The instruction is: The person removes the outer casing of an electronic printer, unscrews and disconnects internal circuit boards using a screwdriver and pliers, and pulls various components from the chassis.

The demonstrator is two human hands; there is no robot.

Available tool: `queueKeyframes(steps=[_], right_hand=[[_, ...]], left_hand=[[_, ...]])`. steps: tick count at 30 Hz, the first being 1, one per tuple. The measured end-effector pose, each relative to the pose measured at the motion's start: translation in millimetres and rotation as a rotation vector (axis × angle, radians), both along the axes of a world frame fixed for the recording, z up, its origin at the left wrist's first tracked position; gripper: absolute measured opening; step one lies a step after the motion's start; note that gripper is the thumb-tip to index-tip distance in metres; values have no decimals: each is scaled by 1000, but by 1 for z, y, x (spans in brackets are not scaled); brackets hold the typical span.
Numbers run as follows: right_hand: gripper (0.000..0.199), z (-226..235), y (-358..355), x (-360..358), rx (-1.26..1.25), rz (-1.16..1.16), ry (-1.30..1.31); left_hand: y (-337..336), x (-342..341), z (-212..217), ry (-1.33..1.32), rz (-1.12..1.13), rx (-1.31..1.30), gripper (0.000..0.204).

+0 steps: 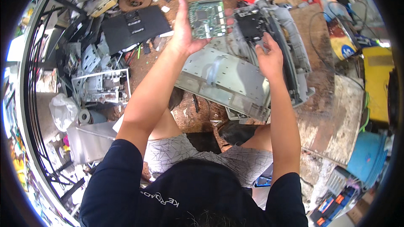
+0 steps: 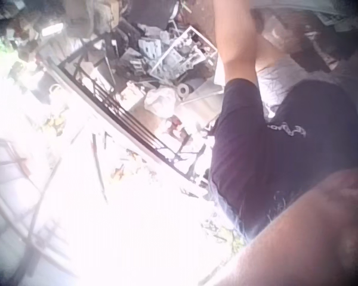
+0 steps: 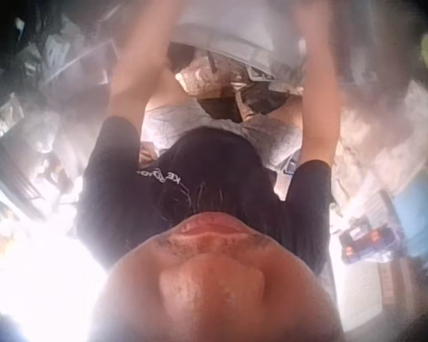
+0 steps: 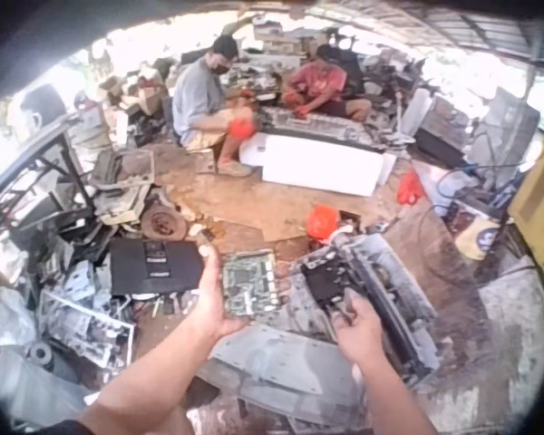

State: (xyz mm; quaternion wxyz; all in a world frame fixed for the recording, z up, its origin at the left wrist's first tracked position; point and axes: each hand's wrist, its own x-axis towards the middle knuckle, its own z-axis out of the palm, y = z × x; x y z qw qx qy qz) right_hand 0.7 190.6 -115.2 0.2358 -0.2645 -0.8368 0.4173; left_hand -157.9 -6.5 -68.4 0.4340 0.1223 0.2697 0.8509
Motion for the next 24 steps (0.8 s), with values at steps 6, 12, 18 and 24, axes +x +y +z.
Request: queueKeyframes(steps=[6,12,18,24], right_hand=[[41,102,-64,88,-771,212,252],[35,134,-53,237,-436,-120,247],[34,70,-38,496,-110,-570,-124],[35,-124,-160,678,-178,-574,-982]], left_hand=[[22,93,34,301,-260,67,115],[15,139,41,597,-116,-149,120],[-40,76,-22,1303,220,-801,60],[-41,154,-27,2057,305,-697,63]])
